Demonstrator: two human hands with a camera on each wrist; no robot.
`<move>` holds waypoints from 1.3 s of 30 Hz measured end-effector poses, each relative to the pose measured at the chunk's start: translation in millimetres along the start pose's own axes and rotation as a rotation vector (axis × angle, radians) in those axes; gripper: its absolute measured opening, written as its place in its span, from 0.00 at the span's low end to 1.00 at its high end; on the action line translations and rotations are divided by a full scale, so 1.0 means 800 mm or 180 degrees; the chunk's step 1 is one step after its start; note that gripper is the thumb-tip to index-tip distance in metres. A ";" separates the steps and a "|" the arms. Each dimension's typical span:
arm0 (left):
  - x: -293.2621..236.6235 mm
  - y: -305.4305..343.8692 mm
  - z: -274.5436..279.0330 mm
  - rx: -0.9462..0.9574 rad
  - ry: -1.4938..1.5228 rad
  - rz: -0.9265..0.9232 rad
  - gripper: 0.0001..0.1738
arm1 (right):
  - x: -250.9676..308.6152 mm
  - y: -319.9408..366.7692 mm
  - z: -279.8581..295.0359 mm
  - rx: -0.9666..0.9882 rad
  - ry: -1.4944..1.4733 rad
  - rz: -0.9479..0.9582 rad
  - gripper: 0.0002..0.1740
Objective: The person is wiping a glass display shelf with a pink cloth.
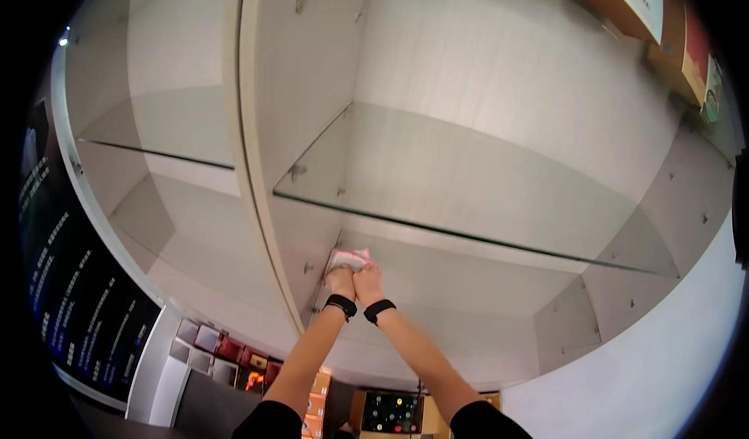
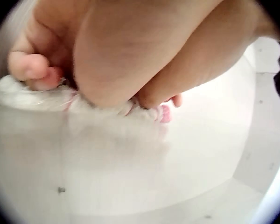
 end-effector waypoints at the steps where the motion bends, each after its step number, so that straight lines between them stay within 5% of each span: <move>1: -0.001 -0.012 0.001 -0.0003 0.0193 0.0049 0.09 | -0.013 -0.014 -0.019 0.0378 -0.0246 -0.0314 0.11; 9: -0.001 -0.032 0.007 -0.0276 0.0468 -0.0159 0.06 | -0.019 -0.036 -0.036 -0.0300 0.0121 -0.0459 0.09; 18: -0.010 0.078 0.013 0.0369 0.0641 -0.0483 0.08 | 0.016 0.062 0.011 0.0879 0.0032 0.0341 0.07; 20: -0.006 0.076 0.000 0.0258 0.0572 -0.0188 0.06 | 0.018 0.068 0.029 0.0629 -0.0036 0.0552 0.06; 23: -0.024 0.053 -0.023 0.0788 0.0007 -0.0358 0.05 | 0.004 0.055 0.033 0.0582 -0.0356 0.0354 0.05; 27: -0.035 0.013 -0.008 0.0466 -0.0113 -0.0295 0.05 | -0.018 0.019 0.017 -0.0061 -0.0299 0.0194 0.04; 33: -0.036 -0.041 -0.012 0.0106 -0.0347 -0.0001 0.05 | -0.049 -0.020 0.001 0.0134 -0.0476 -0.0552 0.06; 36: -0.046 -0.024 -0.002 -0.0200 -0.0418 -0.0542 0.06 | -0.045 -0.004 -0.002 0.0236 -0.0338 -0.0601 0.07; 37: -0.033 -0.001 0.025 -0.0157 0.0597 -0.0471 0.06 | -0.036 0.000 -0.006 0.0203 -0.0029 -0.0467 0.07; 39: -0.029 0.013 0.011 0.0041 0.0689 -0.0453 0.07 | -0.020 0.016 0.003 0.0142 0.0179 -0.0195 0.06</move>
Point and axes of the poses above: each hand's wrist, its own y-axis away from the middle knuckle, its own z-axis out of the back of the hand, x = y × z, the point moved 10 cm from there along -y, towards the middle knuckle, and after that the axes turned 3 degrees about -z, right-handed, at the moved point
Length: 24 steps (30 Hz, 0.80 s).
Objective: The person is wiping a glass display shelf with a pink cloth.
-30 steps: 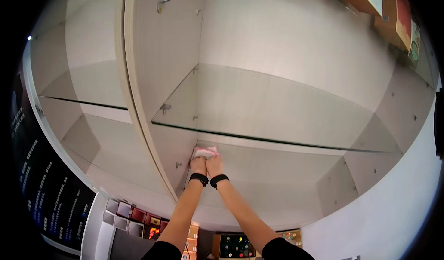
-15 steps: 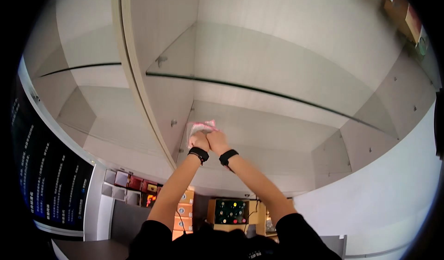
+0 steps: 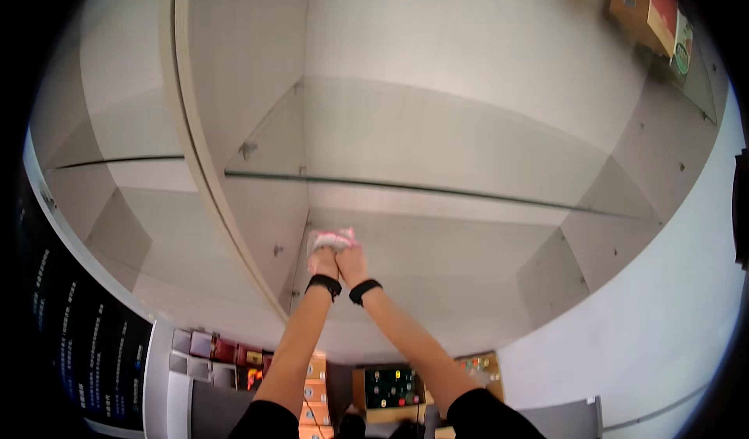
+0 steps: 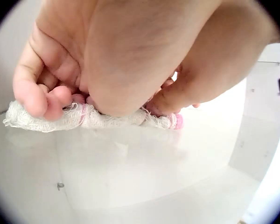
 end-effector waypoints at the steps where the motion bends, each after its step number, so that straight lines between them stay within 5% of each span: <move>1: -0.002 0.009 -0.005 -0.0068 0.0036 -0.0169 0.07 | 0.006 0.015 0.014 -0.0017 -0.0108 0.0126 0.06; 4: -0.002 0.049 0.008 0.0382 0.0148 0.0121 0.07 | 0.012 0.047 0.029 -0.0041 0.0093 0.0165 0.05; 12: -0.025 0.088 -0.008 0.0641 -0.0555 -0.0242 0.07 | 0.011 0.089 0.023 0.0618 -0.0136 0.0326 0.07; 24: -0.018 -0.014 -0.034 0.0615 -0.0638 0.0329 0.05 | -0.027 0.007 0.008 0.0518 0.0074 -0.0132 0.07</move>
Point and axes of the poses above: each hand's wrist, its own y-axis away from the middle knuckle, its own z-axis out of the back of the hand, x = y × z, the point moved 10 cm from there along -y, towards the middle knuckle, and after that the axes turned 3 degrees about -z, right-handed, at the moved point
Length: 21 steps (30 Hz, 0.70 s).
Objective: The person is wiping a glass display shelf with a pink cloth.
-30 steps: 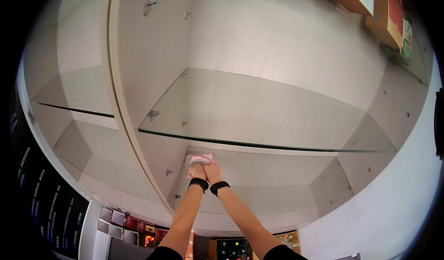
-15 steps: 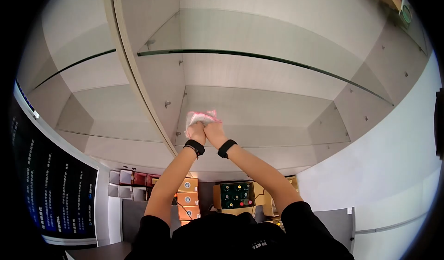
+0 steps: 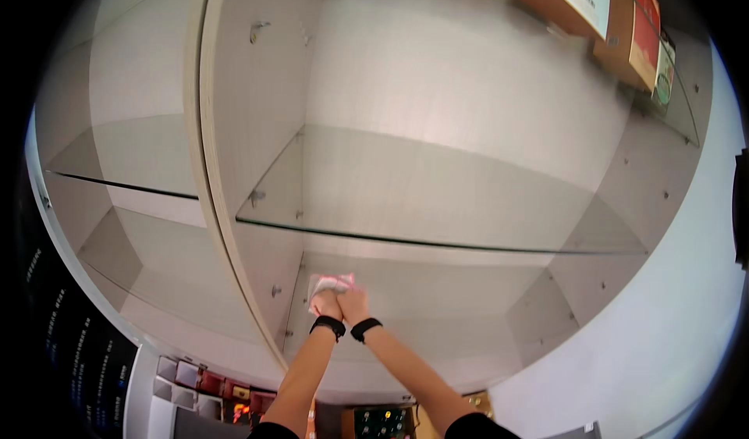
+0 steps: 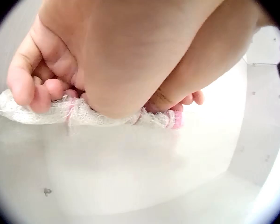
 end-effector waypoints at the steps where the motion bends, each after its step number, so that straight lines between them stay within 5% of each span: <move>1: -0.001 -0.003 0.011 -0.0139 -0.0132 0.0040 0.06 | -0.004 -0.008 0.002 -0.0014 -0.0021 -0.0132 0.07; 13: 0.005 0.050 0.016 -0.0281 0.0667 -0.0243 0.06 | 0.018 0.023 -0.016 -0.0415 0.0153 0.0334 0.09; 15: 0.003 0.060 0.005 -0.0538 0.0244 -0.0181 0.05 | 0.012 0.048 -0.009 -0.0119 0.0125 0.0091 0.08; 21: -0.009 0.083 0.000 -0.0048 -0.0502 -0.0123 0.11 | 0.014 0.070 0.002 0.0173 0.0065 0.0422 0.06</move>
Point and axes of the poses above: each hand's wrist, its own y-axis away from the middle knuckle, its own z-axis out of the back of the hand, x = y × z, the point moved 10 cm from there along -y, towards the middle knuckle, and after that the axes turned 3 degrees about -z, right-handed, at the moved point
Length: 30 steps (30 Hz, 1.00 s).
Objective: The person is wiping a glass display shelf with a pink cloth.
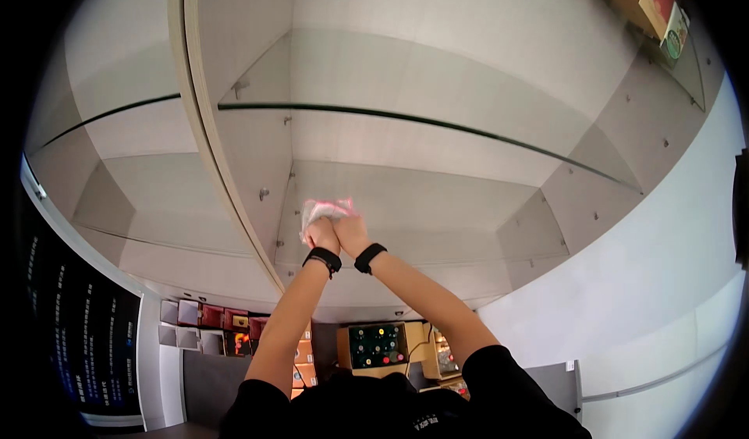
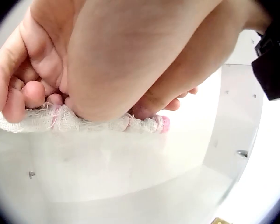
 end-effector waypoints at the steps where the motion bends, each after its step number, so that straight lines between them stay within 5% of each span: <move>1: -0.005 -0.005 -0.007 0.0189 -0.0104 -0.0158 0.13 | -0.004 -0.002 0.001 0.0067 -0.0107 -0.0087 0.06; 5: -0.004 -0.021 -0.003 0.0135 -0.0048 -0.0008 0.12 | -0.012 -0.019 -0.004 0.0097 -0.0099 -0.0150 0.07; 8: -0.003 -0.038 0.021 -0.0276 0.0110 0.0213 0.03 | -0.028 -0.033 0.016 -0.0425 -0.0216 -0.0279 0.06; 9: -0.007 -0.049 0.020 -0.0161 0.0208 0.0143 0.02 | -0.034 -0.044 0.005 -0.0124 -0.0170 -0.0355 0.07; 14: -0.012 -0.085 0.017 -0.0009 0.0116 0.0174 0.08 | -0.054 -0.068 0.001 -0.0189 -0.0216 -0.0526 0.09; 18: -0.015 -0.064 0.027 -0.0450 0.0251 -0.0156 0.07 | -0.048 -0.060 -0.013 0.0163 -0.0138 -0.0638 0.09; 22: -0.018 -0.039 -0.003 -0.0496 0.0495 -0.0449 0.07 | -0.021 -0.016 0.009 -0.0476 -0.0003 -0.0291 0.10; 27: -0.022 0.020 0.001 0.0122 0.0046 -0.0386 0.12 | -0.013 0.026 0.002 0.0054 -0.0196 -0.0200 0.10; 30: -0.022 0.017 0.016 -0.0011 -0.0258 -0.0274 0.03 | -0.015 0.024 0.026 -0.0203 -0.0423 -0.0049 0.09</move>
Point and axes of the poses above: each hand's wrist, its own y-axis away from the middle knuckle, its own z-axis out of the back of the hand, x = y × z, the point moved 10 cm from there along -y, towards the middle knuckle, and after that the axes turned 3 degrees about -z, right-handed, at the moved point
